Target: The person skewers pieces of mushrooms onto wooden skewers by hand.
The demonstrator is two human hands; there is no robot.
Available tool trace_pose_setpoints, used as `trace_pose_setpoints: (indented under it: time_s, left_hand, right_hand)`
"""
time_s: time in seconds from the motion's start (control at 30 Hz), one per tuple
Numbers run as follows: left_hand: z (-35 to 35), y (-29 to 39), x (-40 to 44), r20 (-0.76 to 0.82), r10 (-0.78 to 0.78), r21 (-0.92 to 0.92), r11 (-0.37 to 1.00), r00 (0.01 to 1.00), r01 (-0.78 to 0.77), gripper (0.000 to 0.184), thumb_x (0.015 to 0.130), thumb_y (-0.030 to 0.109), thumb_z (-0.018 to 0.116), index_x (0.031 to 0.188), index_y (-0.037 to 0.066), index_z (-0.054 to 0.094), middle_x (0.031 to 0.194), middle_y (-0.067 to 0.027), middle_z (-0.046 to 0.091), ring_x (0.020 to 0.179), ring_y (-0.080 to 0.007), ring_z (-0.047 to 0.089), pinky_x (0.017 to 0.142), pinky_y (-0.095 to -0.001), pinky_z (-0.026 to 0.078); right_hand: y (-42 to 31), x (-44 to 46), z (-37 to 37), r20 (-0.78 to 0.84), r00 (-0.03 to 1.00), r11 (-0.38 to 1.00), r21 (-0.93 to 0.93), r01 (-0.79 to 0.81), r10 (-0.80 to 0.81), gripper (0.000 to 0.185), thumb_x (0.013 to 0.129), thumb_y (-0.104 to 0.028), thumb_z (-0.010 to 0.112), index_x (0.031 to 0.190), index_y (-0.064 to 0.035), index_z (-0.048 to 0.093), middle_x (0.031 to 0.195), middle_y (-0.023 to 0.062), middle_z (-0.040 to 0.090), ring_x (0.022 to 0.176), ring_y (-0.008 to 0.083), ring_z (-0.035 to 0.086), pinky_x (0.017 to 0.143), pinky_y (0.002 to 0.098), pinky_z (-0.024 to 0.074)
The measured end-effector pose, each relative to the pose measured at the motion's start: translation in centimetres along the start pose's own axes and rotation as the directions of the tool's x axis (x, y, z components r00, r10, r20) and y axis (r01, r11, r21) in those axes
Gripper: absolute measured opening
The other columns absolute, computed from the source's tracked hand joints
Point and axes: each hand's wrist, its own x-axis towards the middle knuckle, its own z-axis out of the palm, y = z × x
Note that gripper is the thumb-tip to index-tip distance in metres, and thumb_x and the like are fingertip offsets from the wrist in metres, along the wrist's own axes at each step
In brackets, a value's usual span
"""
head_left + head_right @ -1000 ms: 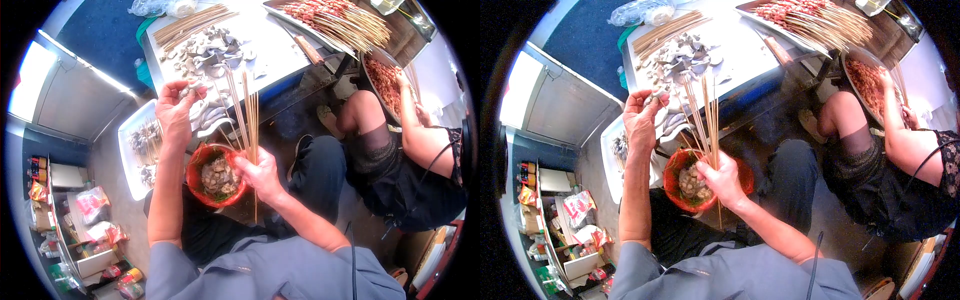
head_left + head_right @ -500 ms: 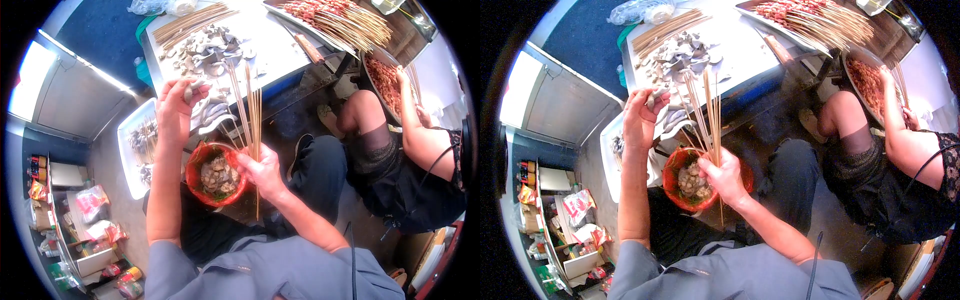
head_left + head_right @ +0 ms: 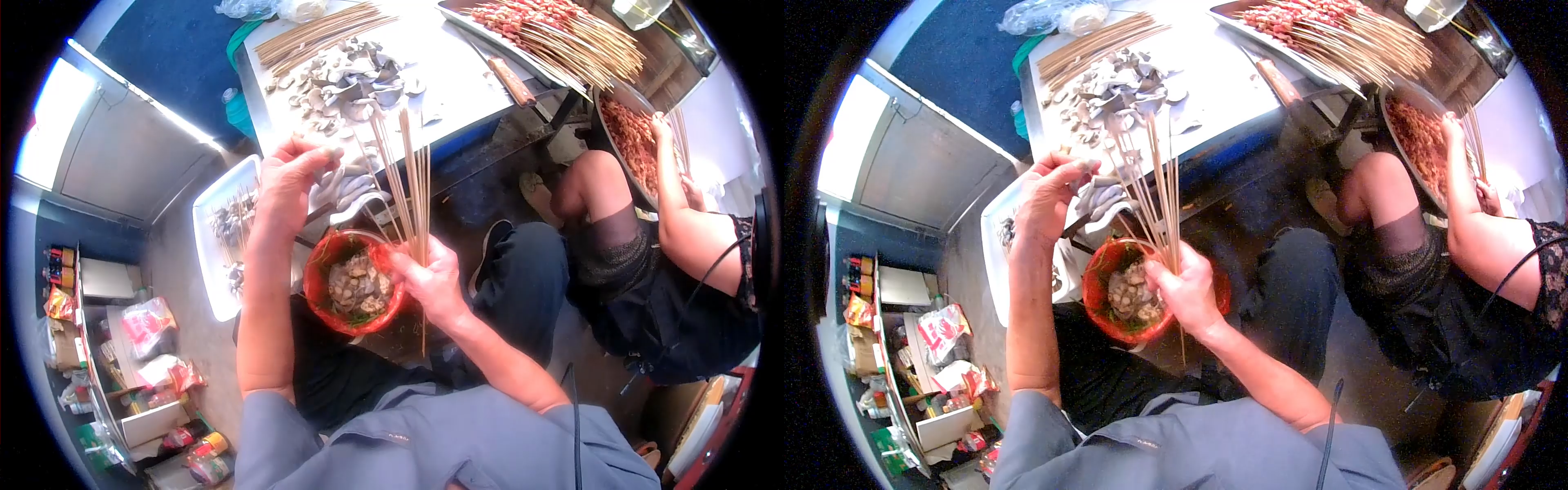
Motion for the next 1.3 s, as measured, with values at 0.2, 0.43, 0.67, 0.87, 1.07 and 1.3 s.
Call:
trace_pose_setpoints:
  time_s: [0.2, 0.43, 0.67, 0.87, 1.07, 1.3]
  left_hand:
    - [2.0, 1.0, -1.4, 0.076, 0.079, 0.039, 0.996, 0.994, -0.082, 0.007, 0.083, 0.002, 0.068, 0.089, 0.002, 0.065, 0.088, -0.0058, 0.067, 0.076, -0.0089, 0.058, 0.074, -0.0222, 0.046]
    - [1.4, -0.5, -0.3, 0.246, 0.372, 0.763, 0.496, 0.895, -0.415, 0.021, 0.081, 0.011, 0.070, 0.101, 0.004, 0.071, 0.100, -0.0047, 0.068, 0.093, -0.0155, 0.061, 0.081, -0.0286, 0.047]
    - [1.3, -1.7, 1.0, 0.355, 0.466, 0.796, 0.304, 0.811, -0.523, 0.014, 0.077, 0.009, 0.072, 0.089, 0.002, 0.071, 0.090, -0.0044, 0.067, 0.081, -0.0143, 0.060, 0.068, -0.0261, 0.048]
    - [-0.6, -1.2, 1.3, 0.015, 0.422, 0.527, 0.767, 0.907, -0.365, 0.012, 0.090, 0.010, 0.067, 0.098, 0.001, 0.066, 0.077, -0.0015, 0.065, 0.065, -0.0051, 0.057, 0.057, -0.0202, 0.045]
    - [-0.8, -0.9, 1.2, -0.057, 0.315, 0.198, 0.934, 0.947, -0.299, 0.021, 0.089, 0.006, 0.064, 0.109, 0.000, 0.059, 0.086, -0.0071, 0.065, 0.068, -0.0126, 0.064, 0.059, -0.0239, 0.050]
    - [-0.5, -1.0, 1.1, -0.111, 0.108, -0.149, 0.981, 0.988, -0.124, 0.023, 0.085, -0.003, 0.060, 0.107, 0.000, 0.053, 0.090, -0.0147, 0.066, 0.080, -0.0260, 0.070, 0.065, -0.0284, 0.055]
  right_hand:
    - [-0.5, 0.2, -0.2, -0.032, 0.998, 0.997, 0.052, 0.058, -0.056, 0.006, 0.090, -0.007, 0.063, 0.089, -0.0049, 0.058, 0.069, -0.0005, 0.060, 0.059, 0.0063, 0.055, 0.053, 0.0214, 0.0429]
    - [-2.0, 0.9, -1.2, -0.128, 0.991, 0.981, 0.195, -0.017, 0.042, 0.006, 0.091, -0.008, 0.063, 0.089, -0.0059, 0.058, 0.065, 0.0010, 0.059, 0.048, 0.0044, 0.047, 0.043, 0.0187, 0.0348]
    - [-1.9, 0.9, -1.6, -0.117, 0.990, 0.961, 0.272, -0.050, 0.085, 0.007, 0.091, -0.009, 0.064, 0.090, -0.0067, 0.057, 0.064, 0.0025, 0.060, 0.042, 0.0038, 0.041, 0.037, 0.0187, 0.0286]
    - [-1.8, 0.8, -1.3, -0.061, 0.993, 0.971, 0.224, -0.085, 0.101, 0.009, 0.090, -0.011, 0.065, 0.090, -0.0064, 0.057, 0.065, 0.0020, 0.059, 0.045, 0.0044, 0.043, 0.039, 0.0186, 0.0298]
    - [-1.5, 0.4, -0.8, -0.010, 0.993, 0.979, 0.172, -0.113, 0.117, 0.008, 0.089, -0.010, 0.065, 0.090, -0.0058, 0.058, 0.066, 0.0015, 0.059, 0.048, 0.0045, 0.045, 0.041, 0.0185, 0.0318]
    - [-0.4, 0.2, -0.1, 0.037, 0.996, 0.997, 0.006, -0.080, 0.080, 0.007, 0.090, -0.009, 0.064, 0.089, -0.0048, 0.058, 0.067, 0.0001, 0.060, 0.054, 0.0056, 0.052, 0.047, 0.0200, 0.0392]
